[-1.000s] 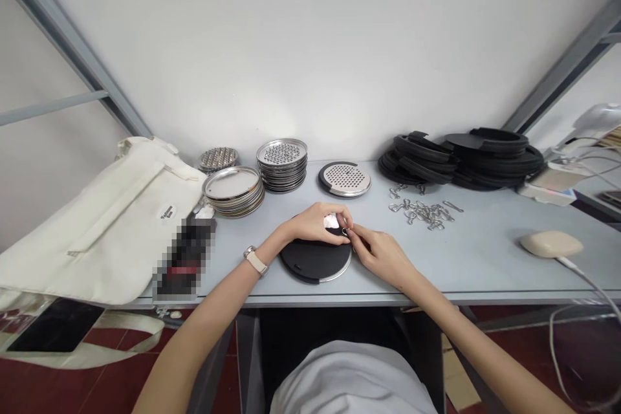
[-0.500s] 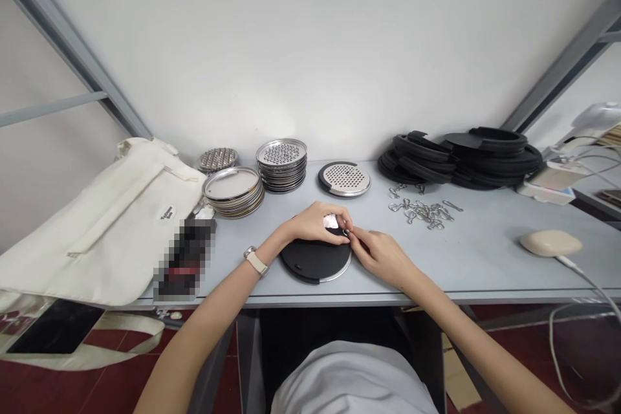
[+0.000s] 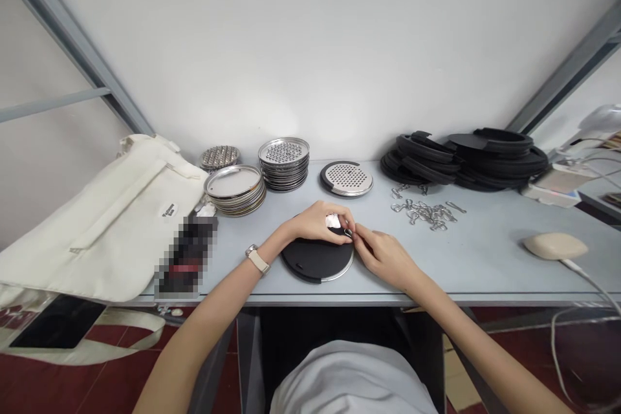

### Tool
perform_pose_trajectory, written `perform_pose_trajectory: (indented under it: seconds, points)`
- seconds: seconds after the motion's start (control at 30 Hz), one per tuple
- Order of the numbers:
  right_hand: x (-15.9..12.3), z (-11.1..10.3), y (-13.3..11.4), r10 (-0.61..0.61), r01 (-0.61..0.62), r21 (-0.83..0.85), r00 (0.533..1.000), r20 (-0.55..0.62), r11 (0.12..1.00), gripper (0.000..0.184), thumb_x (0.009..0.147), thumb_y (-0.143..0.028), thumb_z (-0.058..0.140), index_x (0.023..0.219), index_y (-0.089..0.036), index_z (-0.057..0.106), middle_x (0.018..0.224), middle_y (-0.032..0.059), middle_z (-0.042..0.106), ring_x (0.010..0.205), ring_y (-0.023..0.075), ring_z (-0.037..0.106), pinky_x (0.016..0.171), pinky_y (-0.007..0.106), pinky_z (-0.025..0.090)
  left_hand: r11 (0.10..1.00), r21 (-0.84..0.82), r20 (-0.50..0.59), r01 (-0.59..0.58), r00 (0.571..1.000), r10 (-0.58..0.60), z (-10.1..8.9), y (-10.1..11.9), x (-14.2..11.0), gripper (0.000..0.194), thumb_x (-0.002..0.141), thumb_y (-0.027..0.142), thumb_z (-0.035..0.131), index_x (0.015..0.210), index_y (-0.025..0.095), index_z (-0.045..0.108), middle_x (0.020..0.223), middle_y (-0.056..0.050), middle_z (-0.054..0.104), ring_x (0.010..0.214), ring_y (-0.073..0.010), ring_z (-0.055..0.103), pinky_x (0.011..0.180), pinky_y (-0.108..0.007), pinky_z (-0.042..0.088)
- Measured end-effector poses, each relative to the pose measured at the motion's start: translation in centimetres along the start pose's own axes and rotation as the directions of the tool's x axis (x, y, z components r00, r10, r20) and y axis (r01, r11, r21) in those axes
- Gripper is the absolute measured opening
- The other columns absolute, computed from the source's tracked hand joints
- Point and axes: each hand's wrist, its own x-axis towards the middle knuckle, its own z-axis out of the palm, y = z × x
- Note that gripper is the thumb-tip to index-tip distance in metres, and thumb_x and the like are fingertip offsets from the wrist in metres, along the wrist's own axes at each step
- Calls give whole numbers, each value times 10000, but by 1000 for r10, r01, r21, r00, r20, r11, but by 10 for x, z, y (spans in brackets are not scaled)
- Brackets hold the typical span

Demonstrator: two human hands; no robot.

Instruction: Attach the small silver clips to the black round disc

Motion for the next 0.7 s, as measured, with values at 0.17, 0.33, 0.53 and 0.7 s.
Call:
perform_pose_trajectory:
  seconds: [0.17, 0.33, 0.53, 0.7]
  points:
    - [1, -2, 1, -3, 3, -8, 1000, 16, 1000, 304, 933, -279, 258, 1042, -216, 534, 698, 29, 637, 606, 177, 581, 585, 252, 343, 1000, -7, 6, 1, 1000, -1, 0, 1, 0, 228, 655, 172, 686, 876, 125, 656, 820, -37, 657, 815, -138, 591, 780, -239, 454]
    - [1, -1, 2, -10, 10, -9, 1000, 18, 1000, 298, 933, -275, 265, 1042, -221, 537, 710, 25, 645, 613, 176, 586, 585, 250, 340, 1000, -13, 3, 6, 1000, -6, 0, 1, 0, 228, 656, 169, 687, 879, 126, 657, 826, -36, 654, 812, -134, 589, 773, -232, 452]
    - [1, -1, 1, -9, 10, -21, 1000, 11, 1000, 262, 933, -274, 270, 935, -221, 527, 685, 14, 624, 585, 164, 563, 564, 243, 320, 999, -21, -1, -31, 1000, 31, -1, 0, -1, 217, 660, 182, 684, 863, 121, 634, 822, -34, 645, 788, -126, 585, 753, -227, 451]
    - [1, -1, 0, -6, 7, -43, 1000, 15, 999, 246, 935, -283, 267, 855, -222, 492, 668, 10, 603, 584, 161, 555, 562, 242, 310, 999, -6, -11, -37, 999, 37, -1, 0, -1, 198, 652, 179, 689, 814, 130, 588, 819, -26, 637, 776, -119, 580, 756, -232, 444]
